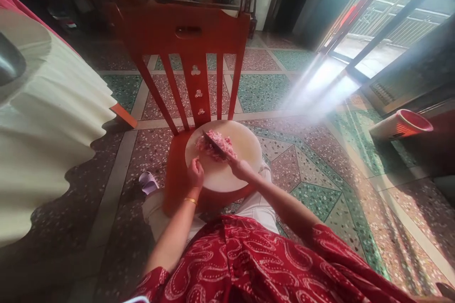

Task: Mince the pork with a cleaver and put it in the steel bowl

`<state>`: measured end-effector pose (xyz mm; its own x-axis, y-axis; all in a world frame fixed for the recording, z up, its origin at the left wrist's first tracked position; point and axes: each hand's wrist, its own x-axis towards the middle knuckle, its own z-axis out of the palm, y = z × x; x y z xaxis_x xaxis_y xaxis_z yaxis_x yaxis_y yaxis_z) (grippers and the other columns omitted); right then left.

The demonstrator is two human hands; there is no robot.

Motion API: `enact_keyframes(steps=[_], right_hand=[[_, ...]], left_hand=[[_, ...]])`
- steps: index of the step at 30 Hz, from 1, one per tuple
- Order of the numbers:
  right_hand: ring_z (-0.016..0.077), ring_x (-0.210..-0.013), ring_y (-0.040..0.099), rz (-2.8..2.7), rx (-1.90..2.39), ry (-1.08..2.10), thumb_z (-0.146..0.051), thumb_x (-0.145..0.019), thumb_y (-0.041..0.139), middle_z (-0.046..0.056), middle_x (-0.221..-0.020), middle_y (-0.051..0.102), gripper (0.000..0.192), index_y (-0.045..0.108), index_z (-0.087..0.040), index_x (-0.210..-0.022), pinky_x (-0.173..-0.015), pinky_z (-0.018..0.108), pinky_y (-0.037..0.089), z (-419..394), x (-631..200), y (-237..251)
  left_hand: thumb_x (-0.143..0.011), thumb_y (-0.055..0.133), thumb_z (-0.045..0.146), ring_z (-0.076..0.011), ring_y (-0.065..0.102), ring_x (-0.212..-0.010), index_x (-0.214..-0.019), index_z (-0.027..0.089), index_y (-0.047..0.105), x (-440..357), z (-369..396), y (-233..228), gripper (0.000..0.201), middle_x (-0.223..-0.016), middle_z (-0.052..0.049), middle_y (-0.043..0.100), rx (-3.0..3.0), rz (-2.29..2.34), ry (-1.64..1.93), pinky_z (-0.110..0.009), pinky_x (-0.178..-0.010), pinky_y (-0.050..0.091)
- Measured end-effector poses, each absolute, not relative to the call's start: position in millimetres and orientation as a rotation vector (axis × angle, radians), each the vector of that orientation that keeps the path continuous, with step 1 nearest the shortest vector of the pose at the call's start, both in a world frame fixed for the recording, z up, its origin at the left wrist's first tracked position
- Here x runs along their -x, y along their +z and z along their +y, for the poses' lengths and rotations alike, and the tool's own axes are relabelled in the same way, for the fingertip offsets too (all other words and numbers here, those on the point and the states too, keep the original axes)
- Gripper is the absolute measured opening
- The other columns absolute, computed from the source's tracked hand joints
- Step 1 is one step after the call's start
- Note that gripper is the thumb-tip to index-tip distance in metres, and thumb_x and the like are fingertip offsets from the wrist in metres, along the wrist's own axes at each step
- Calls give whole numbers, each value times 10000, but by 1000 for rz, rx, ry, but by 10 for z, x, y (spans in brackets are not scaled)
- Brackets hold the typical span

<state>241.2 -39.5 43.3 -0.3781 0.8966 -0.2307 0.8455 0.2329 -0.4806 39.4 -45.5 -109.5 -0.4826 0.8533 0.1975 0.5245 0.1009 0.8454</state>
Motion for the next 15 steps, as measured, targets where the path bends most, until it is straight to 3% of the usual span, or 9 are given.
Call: enact_keyframes(steps=[7, 10, 15], right_hand=[[226, -1038, 645, -2169, 1434, 540, -302, -1001, 258, 89, -1258, 627, 547, 175, -230, -1537, -868, 305, 502, -325, -2442, 922], [227, -1050, 639, -2198, 1517, 552, -273, -992, 266, 117, -1282, 607, 550, 195, -203, -1533, -879, 314, 500, -276, -2350, 731], [250, -898, 692, -2387, 1859, 790, -271, -970, 354, 136, -1079, 696, 556, 251, -218, -1513, -781, 331, 523, -256, -2367, 250]], left_hand=[[-888, 372, 261, -201, 643, -914, -941, 184, 593, -414, -458, -1067, 240, -1000, -114, 680, -1363, 2043, 1373, -327, -820, 483], [-896, 369, 271, -199, 646, -900, -948, 176, 597, -417, -461, -1075, 252, -995, -118, 680, -1377, 2055, 1352, -318, -799, 482], [-893, 370, 259, -213, 647, -888, -982, 161, 603, -415, -440, -1086, 268, -978, -133, 682, -1415, 2069, 1320, -334, -791, 479]])
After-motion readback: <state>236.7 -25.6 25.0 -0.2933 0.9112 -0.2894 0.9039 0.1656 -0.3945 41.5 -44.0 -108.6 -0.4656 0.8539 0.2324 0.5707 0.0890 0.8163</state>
